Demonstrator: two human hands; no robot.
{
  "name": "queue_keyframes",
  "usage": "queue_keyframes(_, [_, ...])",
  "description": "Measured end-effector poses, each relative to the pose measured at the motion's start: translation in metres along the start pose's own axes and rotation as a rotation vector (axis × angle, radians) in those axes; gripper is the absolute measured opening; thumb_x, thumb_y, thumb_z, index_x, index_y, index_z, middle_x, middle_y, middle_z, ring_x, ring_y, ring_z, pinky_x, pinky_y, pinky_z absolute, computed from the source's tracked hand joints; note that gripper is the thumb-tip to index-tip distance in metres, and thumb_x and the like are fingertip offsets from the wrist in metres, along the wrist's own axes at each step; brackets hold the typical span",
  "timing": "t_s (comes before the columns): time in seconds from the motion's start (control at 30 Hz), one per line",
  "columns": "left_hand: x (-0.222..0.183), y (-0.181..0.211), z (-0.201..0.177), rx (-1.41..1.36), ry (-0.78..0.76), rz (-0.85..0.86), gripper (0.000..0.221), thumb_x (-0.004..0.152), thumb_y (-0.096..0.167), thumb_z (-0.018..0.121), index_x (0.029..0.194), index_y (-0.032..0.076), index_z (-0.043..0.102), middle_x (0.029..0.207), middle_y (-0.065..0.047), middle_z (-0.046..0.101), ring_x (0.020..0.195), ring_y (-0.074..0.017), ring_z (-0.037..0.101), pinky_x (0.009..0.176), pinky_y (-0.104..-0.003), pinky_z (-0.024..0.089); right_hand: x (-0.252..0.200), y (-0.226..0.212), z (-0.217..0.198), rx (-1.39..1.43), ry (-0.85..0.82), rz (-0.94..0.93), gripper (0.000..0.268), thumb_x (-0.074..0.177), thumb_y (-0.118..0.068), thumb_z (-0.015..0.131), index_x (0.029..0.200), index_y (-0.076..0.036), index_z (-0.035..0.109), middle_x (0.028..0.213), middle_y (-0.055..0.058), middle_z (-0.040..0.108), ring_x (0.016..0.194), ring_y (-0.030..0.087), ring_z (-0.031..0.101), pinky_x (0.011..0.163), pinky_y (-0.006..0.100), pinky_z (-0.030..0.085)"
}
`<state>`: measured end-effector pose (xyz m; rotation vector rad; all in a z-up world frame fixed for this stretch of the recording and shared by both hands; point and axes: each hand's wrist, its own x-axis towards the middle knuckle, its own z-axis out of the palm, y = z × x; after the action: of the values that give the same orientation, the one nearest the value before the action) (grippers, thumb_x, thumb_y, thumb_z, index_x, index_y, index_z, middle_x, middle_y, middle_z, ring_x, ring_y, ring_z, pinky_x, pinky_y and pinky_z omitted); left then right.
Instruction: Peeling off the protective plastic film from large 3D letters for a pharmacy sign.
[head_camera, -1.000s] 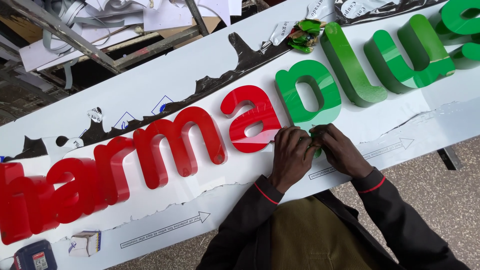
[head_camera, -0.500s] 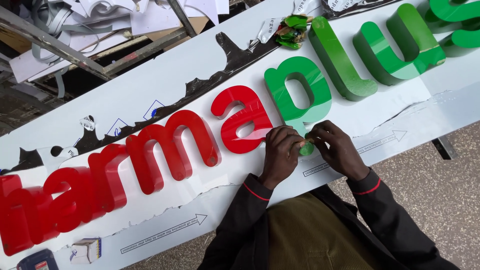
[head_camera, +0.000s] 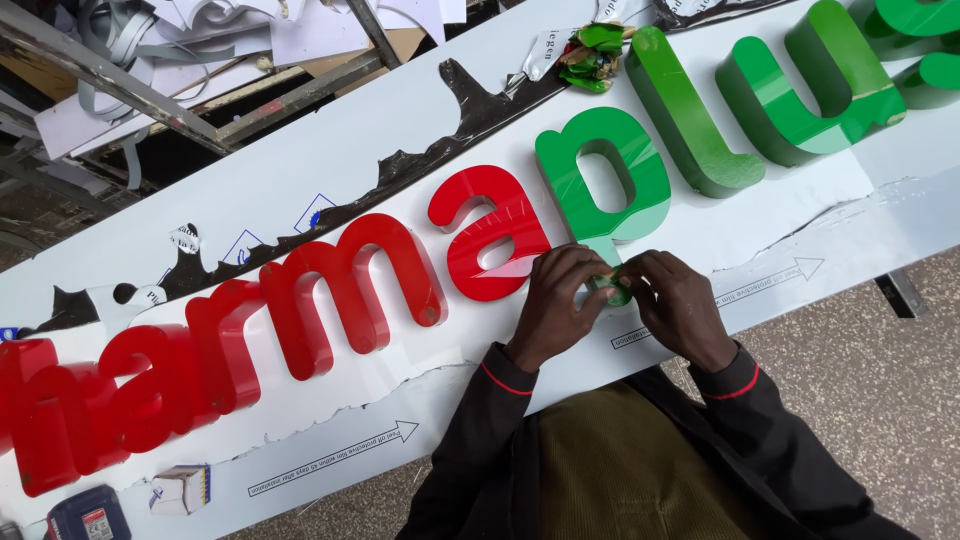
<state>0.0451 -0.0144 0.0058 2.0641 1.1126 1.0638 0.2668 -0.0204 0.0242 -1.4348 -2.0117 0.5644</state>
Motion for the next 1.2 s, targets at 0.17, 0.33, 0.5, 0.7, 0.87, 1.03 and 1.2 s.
queue_keyframes(0.17, [0.006, 0.001, 0.011, 0.061, -0.030, -0.026, 0.027, 0.103, 0.020, 0.084, 0.127, 0.010, 0.074, 0.121, -0.007, 0.067, 0.143, -0.0383, 0.062, 0.120, -0.061, 0.044, 0.011, -0.012, -0.012, 0.110, -0.070, 0.088, 0.013, 0.102, 0.002, 0.076, 0.107, -0.007, 0.084, 0.084, 0.014, 0.078, 0.074, 0.038, 0.078, 0.060, 0.046, 0.057])
queue_keyframes(0.33, [0.006, -0.015, 0.014, -0.023, -0.044, -0.053, 0.016, 0.106, 0.016, 0.080, 0.120, 0.008, 0.076, 0.114, -0.006, 0.069, 0.140, -0.0383, 0.063, 0.119, -0.059, 0.044, 0.017, -0.016, -0.012, 0.215, -0.095, 0.219, 0.013, 0.104, 0.000, 0.075, 0.107, -0.006, 0.086, 0.076, 0.015, 0.079, 0.068, 0.034, 0.079, 0.058, 0.041, 0.055])
queue_keyframes(0.5, [0.007, -0.016, 0.006, -0.109, 0.003, -0.065, 0.015, 0.115, 0.022, 0.071, 0.114, 0.008, 0.077, 0.109, -0.006, 0.072, 0.134, -0.0356, 0.069, 0.118, -0.054, 0.048, 0.019, -0.010, 0.005, 0.606, -0.109, 0.420, 0.015, 0.102, 0.003, 0.075, 0.112, 0.008, 0.084, 0.083, 0.026, 0.081, 0.075, 0.032, 0.081, 0.072, 0.044, 0.066])
queue_keyframes(0.7, [0.013, 0.002, -0.007, -0.169, 0.136, -0.091, 0.023, 0.119, 0.029, 0.065, 0.114, 0.009, 0.077, 0.106, -0.004, 0.072, 0.114, -0.0329, 0.076, 0.104, -0.049, 0.057, 0.035, -0.023, 0.001, 0.841, 0.013, 0.416, 0.015, 0.103, 0.005, 0.078, 0.116, 0.014, 0.078, 0.091, 0.029, 0.078, 0.082, 0.035, 0.084, 0.077, 0.048, 0.072])
queue_keyframes(0.87, [0.002, 0.025, -0.002, 0.055, 0.188, 0.035, 0.025, 0.108, 0.033, 0.079, 0.113, 0.009, 0.075, 0.106, -0.005, 0.069, 0.105, -0.0331, 0.075, 0.093, -0.048, 0.059, 0.032, -0.010, -0.007, 0.718, 0.068, 0.260, 0.012, 0.107, 0.006, 0.076, 0.117, 0.010, 0.080, 0.090, 0.028, 0.074, 0.080, 0.036, 0.083, 0.076, 0.051, 0.070])
queue_keyframes(1.03, [-0.009, 0.038, 0.018, 0.216, 0.174, 0.070, 0.044, 0.096, 0.044, 0.087, 0.112, 0.008, 0.067, 0.101, -0.007, 0.060, 0.094, -0.0338, 0.070, 0.082, -0.047, 0.056, 0.013, 0.004, -0.021, 0.525, 0.044, 0.108, 0.010, 0.104, 0.011, 0.073, 0.109, 0.008, 0.081, 0.085, 0.026, 0.072, 0.072, 0.038, 0.081, 0.071, 0.052, 0.069])
queue_keyframes(1.2, [-0.013, 0.022, 0.032, 0.206, 0.127, 0.000, 0.034, 0.097, 0.026, 0.089, 0.110, 0.009, 0.063, 0.093, -0.004, 0.058, 0.085, -0.0351, 0.069, 0.075, -0.044, 0.056, 0.000, 0.014, -0.012, 0.525, 0.069, 0.149, 0.011, 0.107, 0.007, 0.072, 0.110, 0.005, 0.082, 0.083, 0.023, 0.074, 0.070, 0.034, 0.081, 0.068, 0.049, 0.068])
